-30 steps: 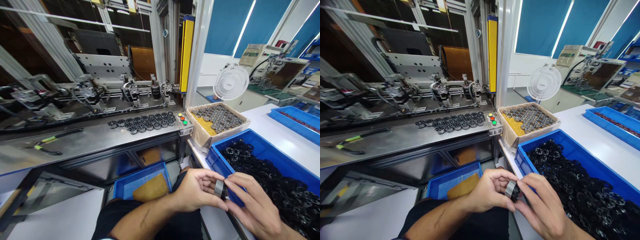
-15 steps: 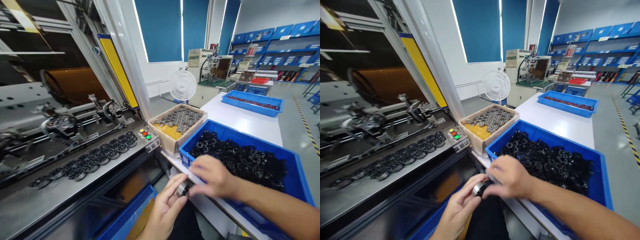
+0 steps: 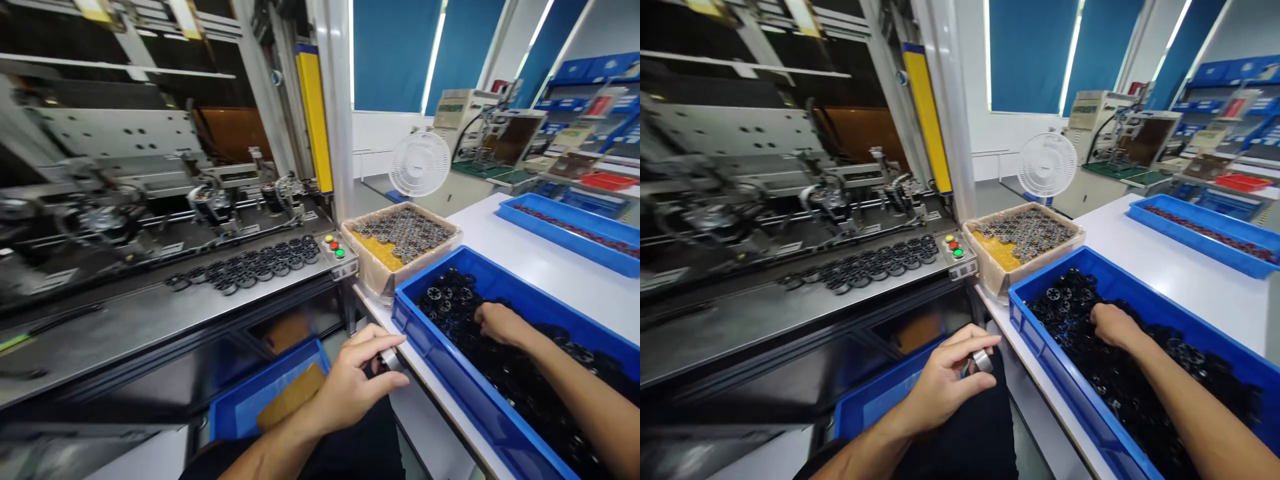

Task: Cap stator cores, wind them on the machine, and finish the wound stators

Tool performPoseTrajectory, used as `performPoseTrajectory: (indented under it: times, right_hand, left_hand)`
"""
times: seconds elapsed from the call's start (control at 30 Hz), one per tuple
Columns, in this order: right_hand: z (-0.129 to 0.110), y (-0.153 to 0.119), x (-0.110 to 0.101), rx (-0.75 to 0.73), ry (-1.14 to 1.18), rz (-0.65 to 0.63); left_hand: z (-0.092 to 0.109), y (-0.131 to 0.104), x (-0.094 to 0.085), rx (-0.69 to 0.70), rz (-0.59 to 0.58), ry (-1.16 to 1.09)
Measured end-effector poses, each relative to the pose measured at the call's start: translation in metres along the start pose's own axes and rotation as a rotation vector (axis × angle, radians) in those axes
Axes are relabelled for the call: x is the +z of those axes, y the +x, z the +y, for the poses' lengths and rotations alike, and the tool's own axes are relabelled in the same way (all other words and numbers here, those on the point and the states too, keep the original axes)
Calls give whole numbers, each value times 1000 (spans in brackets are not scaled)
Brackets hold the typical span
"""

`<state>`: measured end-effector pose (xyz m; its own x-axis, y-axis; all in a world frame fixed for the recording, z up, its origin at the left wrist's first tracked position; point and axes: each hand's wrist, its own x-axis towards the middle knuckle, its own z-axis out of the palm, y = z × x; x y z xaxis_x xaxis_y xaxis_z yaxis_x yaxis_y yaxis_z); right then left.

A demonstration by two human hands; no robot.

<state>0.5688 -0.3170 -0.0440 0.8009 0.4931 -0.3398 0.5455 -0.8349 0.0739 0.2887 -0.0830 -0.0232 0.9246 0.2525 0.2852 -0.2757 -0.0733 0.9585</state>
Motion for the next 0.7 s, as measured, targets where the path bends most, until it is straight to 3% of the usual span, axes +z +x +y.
performPoseTrajectory:
  times: [0.17,0.3,0.4,0.47,0.57,0.7]
  right_hand:
    - [7,4,-12,-105,47,192]
    - [9,7,-13,-166,120,339]
    - [4,3,-19,-269,200,398]
    - [-12,-11,-26,-353,265,464]
    - [-58,-53,-36,-522,382,617]
    - [-128,-119,-42,-951,571,749]
  left_hand:
    - [5,-4,-6,0,22,-161]
    - [3,-7,-8,22,41,-119]
    - [1,-7,-8,-33,7,-321]
    - [1,-5,-7,-88,10,-476]
    - [0,-2,-5,-166,25,-554]
    - [-2,-3,4,-190,34,-518]
